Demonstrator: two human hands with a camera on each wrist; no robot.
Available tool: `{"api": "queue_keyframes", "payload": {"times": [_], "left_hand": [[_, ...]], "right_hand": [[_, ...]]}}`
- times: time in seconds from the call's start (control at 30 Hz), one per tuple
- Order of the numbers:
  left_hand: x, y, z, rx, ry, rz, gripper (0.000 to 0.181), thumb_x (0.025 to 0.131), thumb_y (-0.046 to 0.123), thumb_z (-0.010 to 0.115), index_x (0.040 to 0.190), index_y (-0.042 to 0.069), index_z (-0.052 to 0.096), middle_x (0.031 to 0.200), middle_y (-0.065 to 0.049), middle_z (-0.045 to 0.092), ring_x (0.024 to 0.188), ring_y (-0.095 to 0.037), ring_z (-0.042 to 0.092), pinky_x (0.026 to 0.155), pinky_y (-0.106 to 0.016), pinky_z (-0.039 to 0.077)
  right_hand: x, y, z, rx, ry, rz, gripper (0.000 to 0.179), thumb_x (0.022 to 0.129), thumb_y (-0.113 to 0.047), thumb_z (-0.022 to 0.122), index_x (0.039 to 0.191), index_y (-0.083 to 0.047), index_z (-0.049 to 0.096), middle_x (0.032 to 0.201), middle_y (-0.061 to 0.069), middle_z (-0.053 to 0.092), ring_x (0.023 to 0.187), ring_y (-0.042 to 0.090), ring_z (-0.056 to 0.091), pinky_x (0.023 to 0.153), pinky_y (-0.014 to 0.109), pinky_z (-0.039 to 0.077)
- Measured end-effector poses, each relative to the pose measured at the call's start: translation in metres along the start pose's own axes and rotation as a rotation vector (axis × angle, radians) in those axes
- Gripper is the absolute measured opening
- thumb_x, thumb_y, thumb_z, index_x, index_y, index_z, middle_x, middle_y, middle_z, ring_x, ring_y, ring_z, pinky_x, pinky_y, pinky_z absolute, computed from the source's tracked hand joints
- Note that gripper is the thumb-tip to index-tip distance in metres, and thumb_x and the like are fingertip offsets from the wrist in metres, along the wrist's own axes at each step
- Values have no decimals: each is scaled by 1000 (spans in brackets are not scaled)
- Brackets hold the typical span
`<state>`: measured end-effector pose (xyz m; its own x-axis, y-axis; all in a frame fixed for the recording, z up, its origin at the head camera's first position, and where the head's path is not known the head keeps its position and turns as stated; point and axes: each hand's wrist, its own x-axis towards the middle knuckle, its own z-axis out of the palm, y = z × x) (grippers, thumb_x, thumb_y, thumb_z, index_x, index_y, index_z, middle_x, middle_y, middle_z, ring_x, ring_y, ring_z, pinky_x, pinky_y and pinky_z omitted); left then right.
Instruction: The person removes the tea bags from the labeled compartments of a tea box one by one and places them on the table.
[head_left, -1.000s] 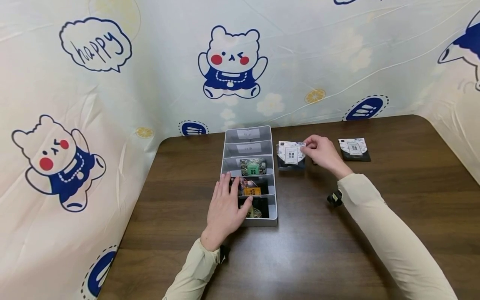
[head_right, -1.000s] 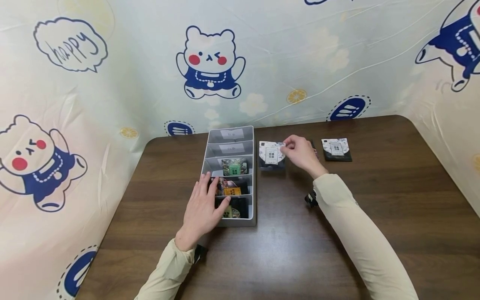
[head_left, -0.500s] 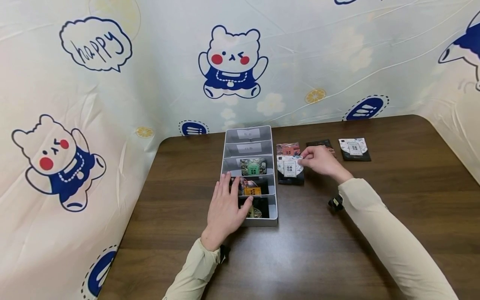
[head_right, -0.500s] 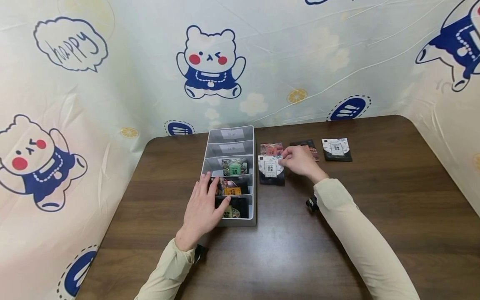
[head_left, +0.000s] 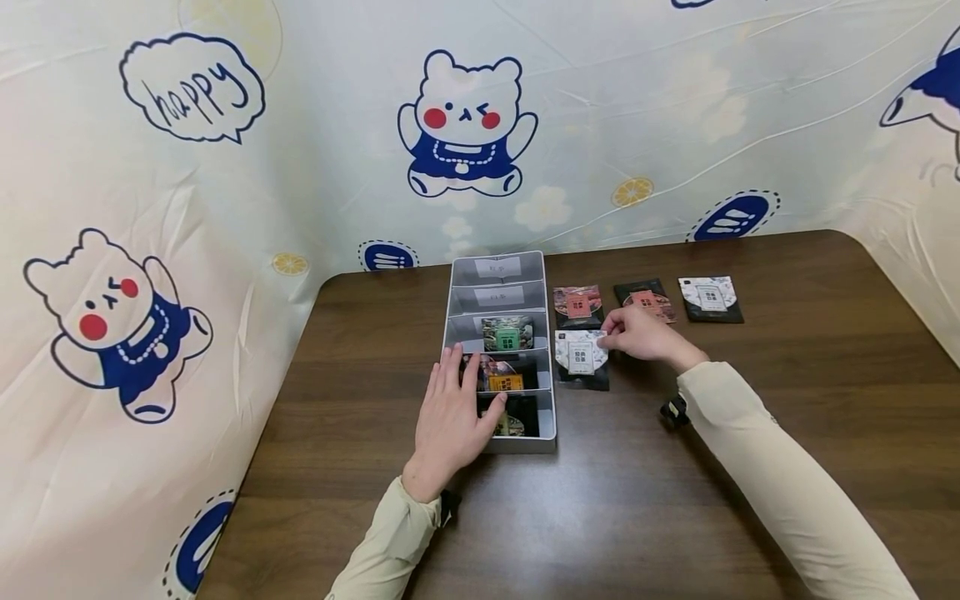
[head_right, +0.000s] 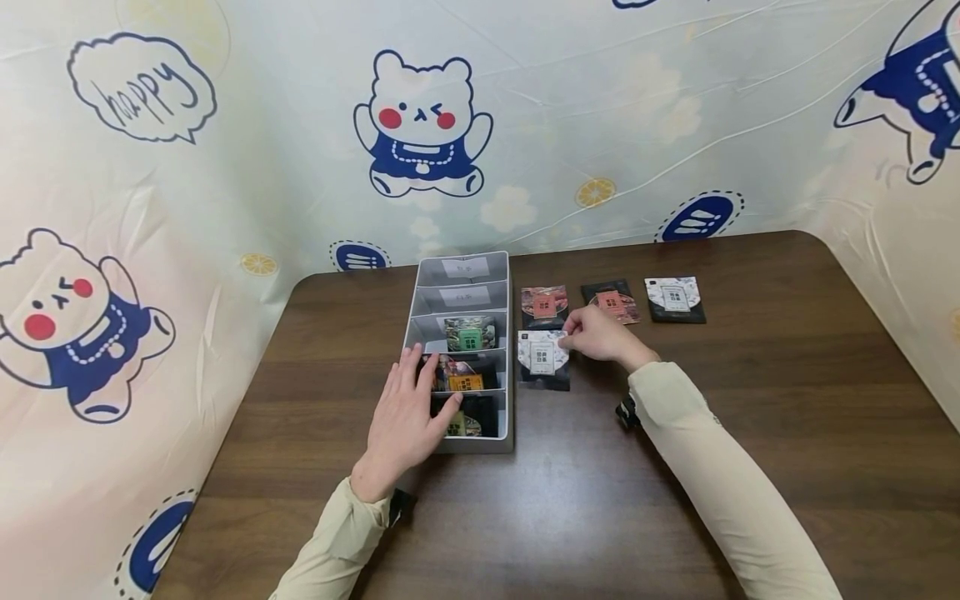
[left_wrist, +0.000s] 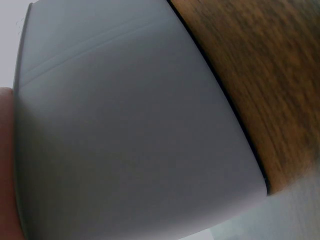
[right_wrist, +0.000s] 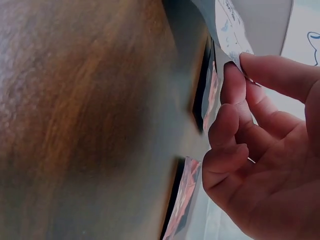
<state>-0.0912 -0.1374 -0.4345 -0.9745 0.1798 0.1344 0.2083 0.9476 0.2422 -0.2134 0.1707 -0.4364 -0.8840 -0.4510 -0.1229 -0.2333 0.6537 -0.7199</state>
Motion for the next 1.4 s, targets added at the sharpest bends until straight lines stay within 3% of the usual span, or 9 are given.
{"api": "queue_keyframes", "payload": {"times": [0.53,0.73,1.4], "left_hand": [[-1,0,0,-2,-8,-6,71,94,55,45,148,9,38,160,-17,22,150,-30,15,122,-45,13],[-1,-1,0,-2,-10,-7,71,94,55,45,148,9,38,160,-17,22,150,-30,14,123,-45,12],[-2,-1,1,-6,1,-1,71,94,55,45,148,9,38,159,-17,23,150,-30,15,123,-44,12]], "right_hand": [[3,2,2,-99,-16,67,15,87,-13,68,91,1,66,76,7,62,66,16,52,60,27,41],[3,2,4,-115,-22,96,20,87,-13,68,99,3,66,85,12,65,71,19,54,65,30,45],[2,2,5,-151,-36,102,25,88,-15,67,104,5,65,93,15,68,76,21,58,72,37,49]]}}
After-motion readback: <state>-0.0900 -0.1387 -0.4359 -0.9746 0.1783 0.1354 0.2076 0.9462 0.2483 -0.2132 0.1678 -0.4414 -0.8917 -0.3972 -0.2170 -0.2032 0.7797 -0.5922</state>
